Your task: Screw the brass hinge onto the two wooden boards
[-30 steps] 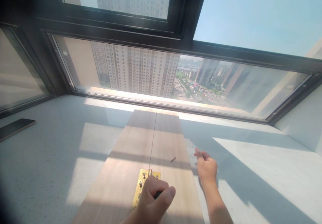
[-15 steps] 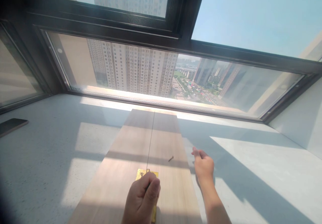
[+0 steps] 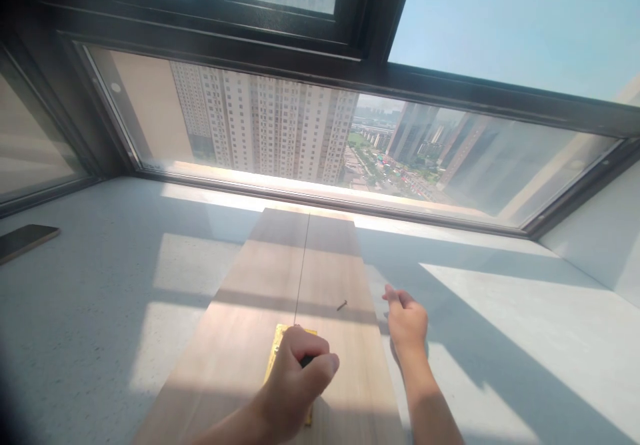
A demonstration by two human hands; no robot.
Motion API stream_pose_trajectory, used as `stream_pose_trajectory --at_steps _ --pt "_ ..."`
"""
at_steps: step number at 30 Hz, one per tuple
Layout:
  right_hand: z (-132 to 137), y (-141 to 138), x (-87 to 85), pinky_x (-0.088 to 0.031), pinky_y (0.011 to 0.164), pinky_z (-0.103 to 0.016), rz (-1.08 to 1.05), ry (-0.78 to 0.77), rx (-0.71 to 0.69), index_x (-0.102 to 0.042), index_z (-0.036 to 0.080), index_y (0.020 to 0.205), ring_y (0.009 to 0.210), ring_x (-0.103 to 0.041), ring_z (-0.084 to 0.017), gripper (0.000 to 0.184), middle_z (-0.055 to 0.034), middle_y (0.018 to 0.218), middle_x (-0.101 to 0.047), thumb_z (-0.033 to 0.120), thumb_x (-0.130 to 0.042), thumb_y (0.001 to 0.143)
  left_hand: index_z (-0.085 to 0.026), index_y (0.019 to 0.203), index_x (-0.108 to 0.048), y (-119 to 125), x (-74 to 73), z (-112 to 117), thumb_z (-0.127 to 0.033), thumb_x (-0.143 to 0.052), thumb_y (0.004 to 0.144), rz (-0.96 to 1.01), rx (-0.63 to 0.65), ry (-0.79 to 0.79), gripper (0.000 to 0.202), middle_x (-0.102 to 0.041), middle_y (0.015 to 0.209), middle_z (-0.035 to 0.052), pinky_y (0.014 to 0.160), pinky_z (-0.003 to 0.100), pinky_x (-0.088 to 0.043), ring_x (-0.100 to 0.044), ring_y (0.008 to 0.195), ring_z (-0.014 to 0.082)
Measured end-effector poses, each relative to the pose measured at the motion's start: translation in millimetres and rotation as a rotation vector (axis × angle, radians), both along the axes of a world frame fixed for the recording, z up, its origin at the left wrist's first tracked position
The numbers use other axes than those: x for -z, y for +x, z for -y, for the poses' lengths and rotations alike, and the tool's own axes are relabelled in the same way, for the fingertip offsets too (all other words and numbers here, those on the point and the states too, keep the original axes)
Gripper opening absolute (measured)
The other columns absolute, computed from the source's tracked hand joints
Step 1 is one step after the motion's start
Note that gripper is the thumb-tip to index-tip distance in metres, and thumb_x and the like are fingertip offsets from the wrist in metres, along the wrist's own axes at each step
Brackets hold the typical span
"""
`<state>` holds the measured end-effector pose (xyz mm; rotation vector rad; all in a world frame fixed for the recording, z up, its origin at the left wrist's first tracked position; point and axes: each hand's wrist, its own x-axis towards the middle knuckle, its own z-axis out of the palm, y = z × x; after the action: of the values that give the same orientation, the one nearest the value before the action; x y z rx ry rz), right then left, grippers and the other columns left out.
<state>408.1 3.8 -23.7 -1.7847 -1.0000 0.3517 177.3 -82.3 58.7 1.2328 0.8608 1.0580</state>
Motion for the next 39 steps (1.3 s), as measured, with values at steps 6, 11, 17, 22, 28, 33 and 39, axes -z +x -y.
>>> stream_pose_trajectory --at_steps 6,11,17,22,28,33,39 --pt "-1.9 1.5 3.2 -0.028 0.042 -0.028 -0.006 0.013 0.002 -0.064 0.016 0.063 0.041 -0.034 -0.012 0.040 0.0047 0.042 -0.039 0.055 -0.060 0.074 -0.021 0.036 -0.027 -15.5 -3.8 -14.5 -0.017 -0.044 0.061 0.175 0.297 -0.093 0.031 -0.018 0.037 -0.0068 0.043 0.027 -0.008 -0.013 0.041 0.0052" --pt "-4.8 4.0 8.2 -0.024 0.041 -0.027 -0.021 0.019 0.008 -0.064 0.016 0.064 0.040 -0.031 -0.011 0.039 0.0065 0.040 -0.034 0.054 -0.061 0.075 -0.020 0.048 -0.039 -26.8 1.0 -21.3 -0.027 -0.043 0.069 0.367 0.362 -0.140 0.023 -0.030 0.042 -0.0049 0.045 0.026 -0.017 -0.025 0.042 0.0082" --pt "-2.8 0.1 3.6 -0.024 0.040 -0.027 -0.022 0.029 0.006 -0.063 0.016 0.063 0.040 -0.031 -0.011 0.039 0.0062 0.039 -0.034 0.053 -0.062 0.074 -0.015 0.077 -0.059 -25.1 -11.6 -1.1 -0.026 -0.045 0.083 0.043 -0.009 -0.069 0.019 -0.059 0.069 0.0029 0.068 0.027 -0.039 -0.052 0.070 0.0154" --pt "-1.6 -2.3 0.5 -0.026 0.041 -0.027 -0.007 0.035 0.001 -0.064 0.016 0.061 0.040 -0.033 -0.012 0.037 0.0061 0.039 -0.034 0.051 -0.062 0.074 -0.018 0.070 -0.052 -14.1 -11.7 25.1 -0.029 -0.039 0.087 -0.088 -0.096 0.015 0.024 -0.052 0.067 0.0016 0.067 0.029 -0.035 -0.048 0.069 0.0164" --pt "-3.1 0.8 6.0 -0.027 0.041 -0.028 0.010 0.041 -0.012 -0.063 0.016 0.061 0.041 -0.035 -0.012 0.039 0.0058 0.041 -0.036 0.052 -0.061 0.075 -0.021 0.055 -0.030 -6.1 -1.0 21.8 -0.027 -0.044 0.076 -0.052 -0.216 0.035 0.026 -0.028 0.054 -0.0029 0.055 0.029 -0.024 -0.030 0.056 0.0126" --pt "-4.0 2.6 8.1 -0.027 0.043 -0.028 0.016 0.024 -0.010 -0.065 0.015 0.063 0.042 -0.035 -0.012 0.039 0.0055 0.041 -0.036 0.051 -0.062 0.076 -0.023 0.049 -0.016 -3.7 -1.9 12.9 -0.027 -0.044 0.074 -0.047 -0.176 0.054 0.038 -0.013 0.049 -0.0046 0.050 0.030 -0.016 -0.019 0.049 0.0092" --pt "-0.8 0.7 3.5 -0.027 0.043 -0.028 0.004 0.015 -0.021 -0.065 0.016 0.062 0.042 -0.035 -0.012 0.038 0.0057 0.040 -0.035 0.051 -0.061 0.076 -0.021 0.046 -0.013 -6.4 -8.7 7.7 -0.020 -0.043 0.073 -0.027 0.031 0.071 0.040 -0.010 0.048 -0.0049 0.047 0.030 -0.011 -0.013 0.048 0.0075"
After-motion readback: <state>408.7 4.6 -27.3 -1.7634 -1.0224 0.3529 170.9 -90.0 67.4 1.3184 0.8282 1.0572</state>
